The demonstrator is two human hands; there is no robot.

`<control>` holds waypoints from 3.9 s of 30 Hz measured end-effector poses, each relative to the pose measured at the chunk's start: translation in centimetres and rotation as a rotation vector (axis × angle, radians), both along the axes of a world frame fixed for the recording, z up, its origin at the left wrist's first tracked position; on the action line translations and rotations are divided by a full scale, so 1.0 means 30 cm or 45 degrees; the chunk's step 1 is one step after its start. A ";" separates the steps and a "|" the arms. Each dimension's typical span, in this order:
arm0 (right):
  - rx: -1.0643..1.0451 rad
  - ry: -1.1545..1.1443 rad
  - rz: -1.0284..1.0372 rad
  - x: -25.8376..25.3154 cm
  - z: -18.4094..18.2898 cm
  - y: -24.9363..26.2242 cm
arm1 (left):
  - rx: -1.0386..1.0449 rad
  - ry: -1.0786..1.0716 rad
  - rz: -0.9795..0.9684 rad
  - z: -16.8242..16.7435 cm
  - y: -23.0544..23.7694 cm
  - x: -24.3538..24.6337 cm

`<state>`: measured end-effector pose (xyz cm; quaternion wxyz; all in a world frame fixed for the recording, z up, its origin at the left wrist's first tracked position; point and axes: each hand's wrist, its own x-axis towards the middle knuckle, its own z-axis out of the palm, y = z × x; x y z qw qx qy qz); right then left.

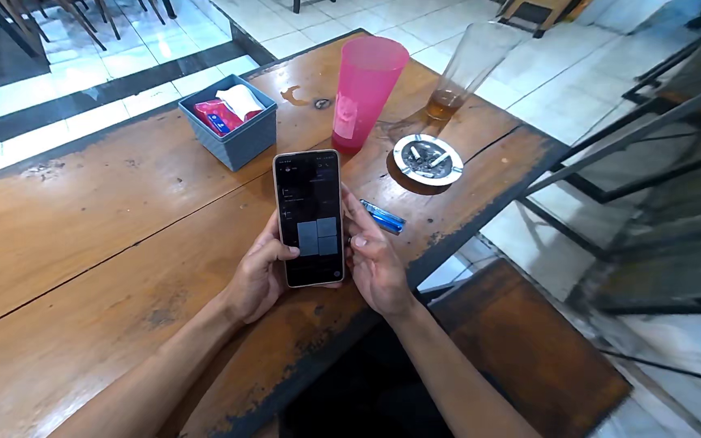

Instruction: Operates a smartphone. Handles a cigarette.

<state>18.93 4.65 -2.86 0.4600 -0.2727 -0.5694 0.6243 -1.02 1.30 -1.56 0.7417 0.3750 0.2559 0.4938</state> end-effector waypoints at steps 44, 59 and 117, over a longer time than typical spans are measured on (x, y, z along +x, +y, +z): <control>-0.008 -0.008 0.009 0.000 0.005 0.001 | -0.035 0.067 -0.001 0.000 0.005 0.001; -0.008 0.002 0.025 0.001 0.007 0.001 | -0.086 0.036 0.025 0.000 0.005 0.006; 0.026 -0.014 0.023 0.001 0.012 0.002 | -0.020 -0.004 -0.013 0.002 0.002 0.002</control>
